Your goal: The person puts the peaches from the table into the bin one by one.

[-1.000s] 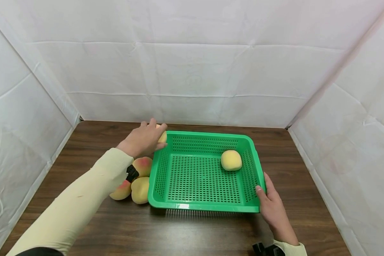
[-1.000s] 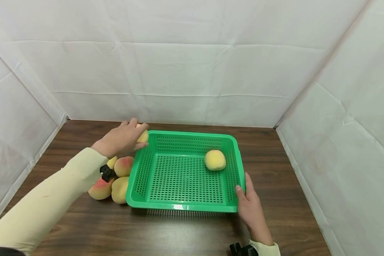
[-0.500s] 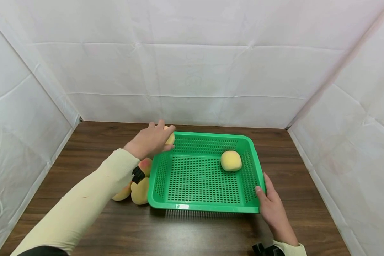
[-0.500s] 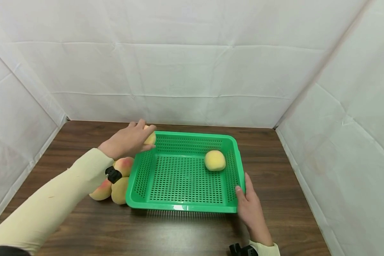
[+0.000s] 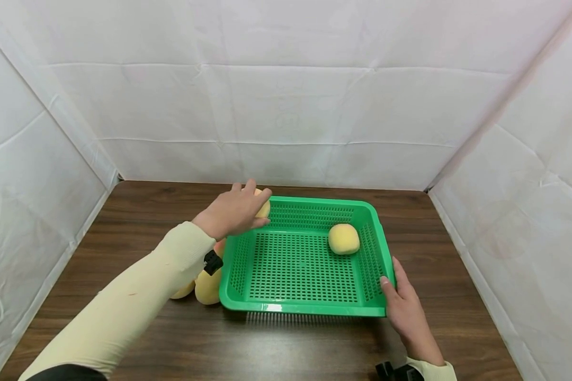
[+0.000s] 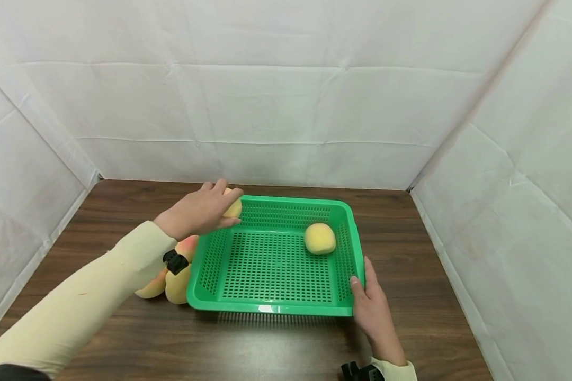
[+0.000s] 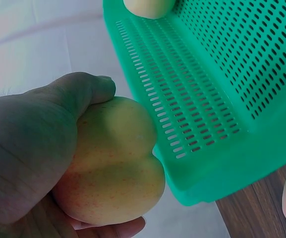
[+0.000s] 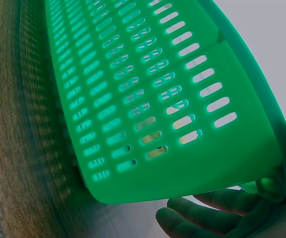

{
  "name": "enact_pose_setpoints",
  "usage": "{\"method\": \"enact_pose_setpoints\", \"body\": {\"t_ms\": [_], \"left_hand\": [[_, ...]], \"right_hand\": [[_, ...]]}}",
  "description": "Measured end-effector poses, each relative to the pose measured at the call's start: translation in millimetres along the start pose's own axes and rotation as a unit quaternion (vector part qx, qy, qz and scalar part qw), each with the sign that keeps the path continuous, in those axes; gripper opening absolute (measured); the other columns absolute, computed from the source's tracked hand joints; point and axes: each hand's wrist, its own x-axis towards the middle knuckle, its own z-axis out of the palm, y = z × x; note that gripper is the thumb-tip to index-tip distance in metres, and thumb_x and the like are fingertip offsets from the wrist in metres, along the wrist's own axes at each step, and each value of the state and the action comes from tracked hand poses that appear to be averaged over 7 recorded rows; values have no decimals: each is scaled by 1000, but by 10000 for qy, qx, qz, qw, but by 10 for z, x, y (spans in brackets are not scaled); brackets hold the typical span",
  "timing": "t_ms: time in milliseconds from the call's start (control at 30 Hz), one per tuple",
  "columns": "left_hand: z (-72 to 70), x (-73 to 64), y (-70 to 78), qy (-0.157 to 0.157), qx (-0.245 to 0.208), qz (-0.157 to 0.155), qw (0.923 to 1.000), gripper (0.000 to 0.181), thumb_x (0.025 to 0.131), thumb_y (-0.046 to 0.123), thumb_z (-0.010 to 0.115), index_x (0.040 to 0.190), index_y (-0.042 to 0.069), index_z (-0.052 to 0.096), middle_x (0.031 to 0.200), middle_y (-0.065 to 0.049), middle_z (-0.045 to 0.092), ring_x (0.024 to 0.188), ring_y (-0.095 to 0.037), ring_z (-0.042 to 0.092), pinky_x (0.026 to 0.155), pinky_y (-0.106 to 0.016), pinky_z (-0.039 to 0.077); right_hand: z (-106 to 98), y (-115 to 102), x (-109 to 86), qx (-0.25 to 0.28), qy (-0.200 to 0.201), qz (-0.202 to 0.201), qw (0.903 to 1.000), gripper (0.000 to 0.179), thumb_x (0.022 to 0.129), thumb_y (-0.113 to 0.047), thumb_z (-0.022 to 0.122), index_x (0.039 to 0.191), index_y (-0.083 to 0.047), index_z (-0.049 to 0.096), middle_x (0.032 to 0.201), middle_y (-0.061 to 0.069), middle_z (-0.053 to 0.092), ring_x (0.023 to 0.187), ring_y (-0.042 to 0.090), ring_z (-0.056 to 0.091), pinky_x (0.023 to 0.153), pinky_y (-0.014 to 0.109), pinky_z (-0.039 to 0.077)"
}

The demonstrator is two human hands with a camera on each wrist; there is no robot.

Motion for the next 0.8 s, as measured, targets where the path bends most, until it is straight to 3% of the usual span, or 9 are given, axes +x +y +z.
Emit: {"method": "enact_pose_setpoints", "body": {"t_ms": [200,567,800], "left_hand": [[6,21,54,-24,10,78,10000,55,103,42,65,144,10,47,131,-24,52,102,-43,57,65,-43,57],[38,44,196,347,141,457,9983,48,101,43,68,129,9,51,112,-18,54,87,-34,54,58,-38,55],[59,71,299,490,177,780,9956,44,100,44,69,121,9,53,105,-16,53,76,-28,46,52,-30,44]], "right_hand": [[6,-1,3,-27,23,-28,10000,65,115,-22,32,169,-20,-4,173,22,15,154,39,28,120,64,30],[3,-17,-1,-45,38,28,10000,65,115,-21,33,169,-20,-4,173,22,16,154,38,28,120,64,30],[1,-20,2,-45,36,120,9999,64,115,-21,32,169,-21,-3,173,21,16,154,37,28,121,64,28]]}}
